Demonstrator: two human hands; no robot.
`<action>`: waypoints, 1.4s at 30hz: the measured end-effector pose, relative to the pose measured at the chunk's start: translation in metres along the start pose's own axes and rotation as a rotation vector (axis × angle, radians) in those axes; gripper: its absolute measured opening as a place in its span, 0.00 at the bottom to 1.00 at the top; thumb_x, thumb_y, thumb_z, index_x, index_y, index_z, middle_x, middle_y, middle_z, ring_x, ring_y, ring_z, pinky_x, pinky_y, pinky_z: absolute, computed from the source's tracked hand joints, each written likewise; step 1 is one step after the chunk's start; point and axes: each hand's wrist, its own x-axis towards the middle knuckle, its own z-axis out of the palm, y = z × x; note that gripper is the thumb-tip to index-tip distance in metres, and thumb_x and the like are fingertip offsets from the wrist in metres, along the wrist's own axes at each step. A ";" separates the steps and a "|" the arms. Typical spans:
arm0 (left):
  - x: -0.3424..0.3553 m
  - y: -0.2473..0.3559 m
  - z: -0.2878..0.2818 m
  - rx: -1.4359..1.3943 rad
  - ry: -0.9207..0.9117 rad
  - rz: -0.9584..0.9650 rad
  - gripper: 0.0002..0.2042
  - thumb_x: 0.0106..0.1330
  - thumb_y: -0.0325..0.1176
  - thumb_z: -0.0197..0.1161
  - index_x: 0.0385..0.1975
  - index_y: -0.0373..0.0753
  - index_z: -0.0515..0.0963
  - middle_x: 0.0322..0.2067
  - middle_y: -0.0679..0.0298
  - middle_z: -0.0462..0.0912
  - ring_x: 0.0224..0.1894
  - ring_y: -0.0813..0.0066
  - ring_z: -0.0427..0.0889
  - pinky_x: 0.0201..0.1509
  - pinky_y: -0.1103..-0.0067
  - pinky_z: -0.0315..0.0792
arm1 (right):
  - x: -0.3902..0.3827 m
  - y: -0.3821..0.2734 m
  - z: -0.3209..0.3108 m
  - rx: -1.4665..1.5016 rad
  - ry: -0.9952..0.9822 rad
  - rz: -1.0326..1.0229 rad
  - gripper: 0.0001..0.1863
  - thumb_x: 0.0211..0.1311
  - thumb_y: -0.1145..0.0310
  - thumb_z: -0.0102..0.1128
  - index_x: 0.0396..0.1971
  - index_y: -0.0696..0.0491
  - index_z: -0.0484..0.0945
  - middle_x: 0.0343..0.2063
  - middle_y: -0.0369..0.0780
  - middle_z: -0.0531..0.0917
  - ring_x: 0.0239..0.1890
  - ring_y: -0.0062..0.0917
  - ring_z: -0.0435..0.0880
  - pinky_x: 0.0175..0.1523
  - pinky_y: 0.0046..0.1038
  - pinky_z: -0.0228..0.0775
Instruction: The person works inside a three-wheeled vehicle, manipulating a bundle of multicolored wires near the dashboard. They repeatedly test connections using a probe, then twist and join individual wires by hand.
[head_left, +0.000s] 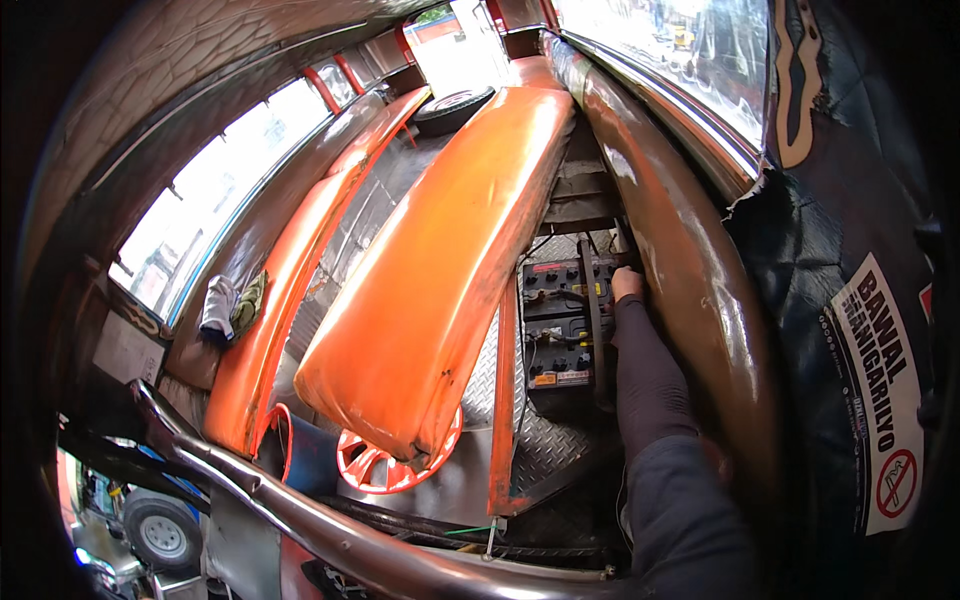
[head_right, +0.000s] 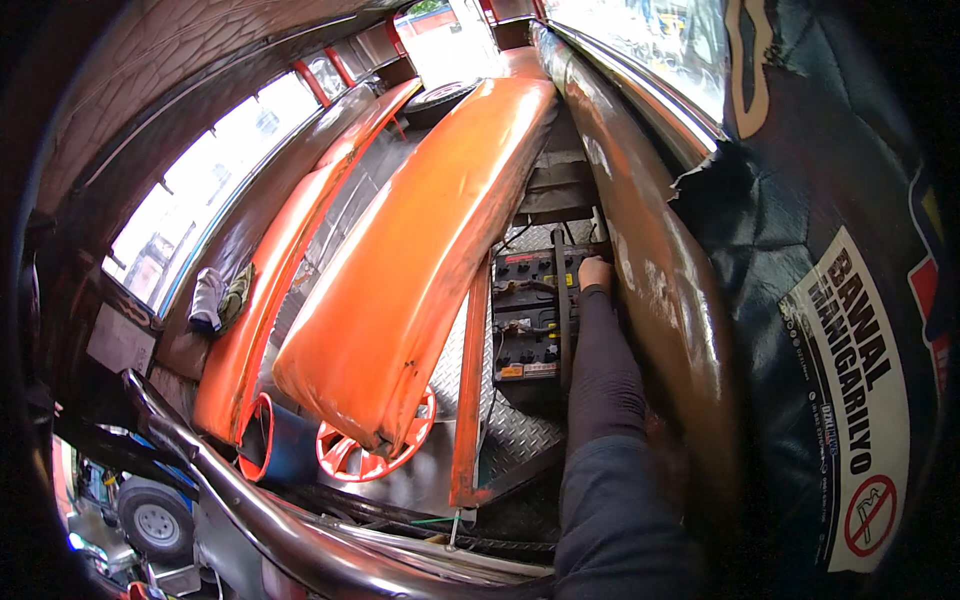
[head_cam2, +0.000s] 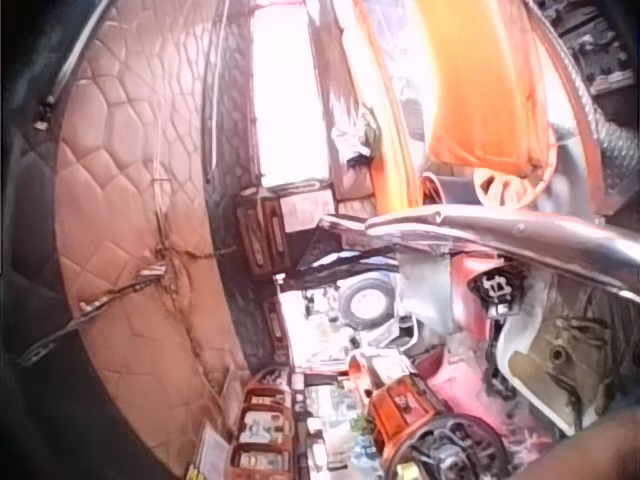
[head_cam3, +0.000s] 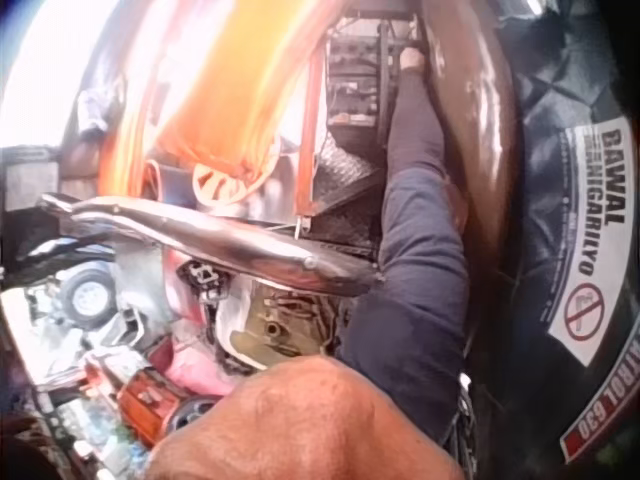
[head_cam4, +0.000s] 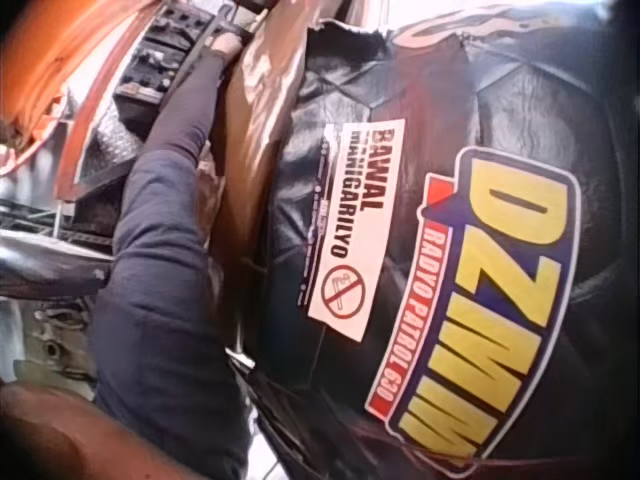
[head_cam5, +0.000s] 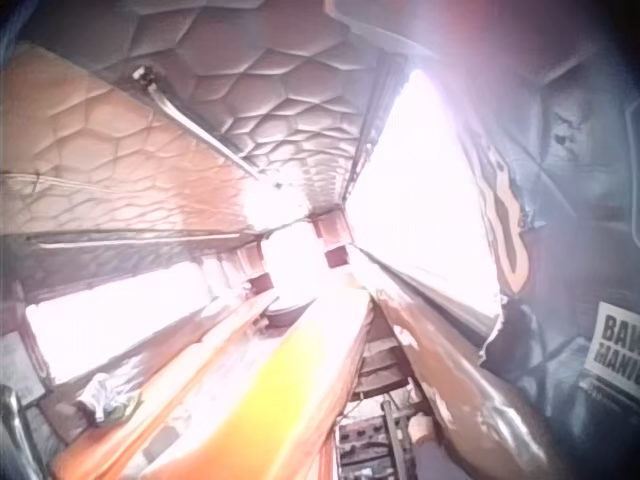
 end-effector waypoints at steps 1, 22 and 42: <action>-0.006 -0.001 -0.004 0.006 0.014 -0.026 0.16 0.65 0.26 0.60 0.52 0.38 0.82 0.34 0.56 0.86 0.35 0.67 0.84 0.43 0.74 0.78 | -0.027 -0.007 -0.010 -0.015 -0.066 -0.024 0.25 0.72 0.55 0.51 0.44 0.66 0.83 0.48 0.60 0.85 0.51 0.55 0.85 0.56 0.49 0.77; -0.091 -0.038 -0.092 -0.266 0.127 0.165 0.07 0.61 0.26 0.71 0.36 0.32 0.86 0.32 0.52 0.87 0.37 0.59 0.87 0.45 0.71 0.79 | -0.436 -0.257 -0.425 0.750 0.314 -1.501 0.09 0.71 0.71 0.58 0.42 0.58 0.86 0.30 0.40 0.89 0.28 0.25 0.89 0.33 0.26 0.81; -0.383 -0.072 -0.295 -1.005 0.413 -0.306 0.20 0.69 0.23 0.66 0.59 0.33 0.70 0.32 0.62 0.85 0.26 0.81 0.79 0.27 0.83 0.73 | -0.727 0.242 -0.670 0.283 -2.390 -1.420 0.16 0.61 0.73 0.69 0.50 0.55 0.82 0.40 0.44 0.86 0.41 0.41 0.88 0.47 0.36 0.79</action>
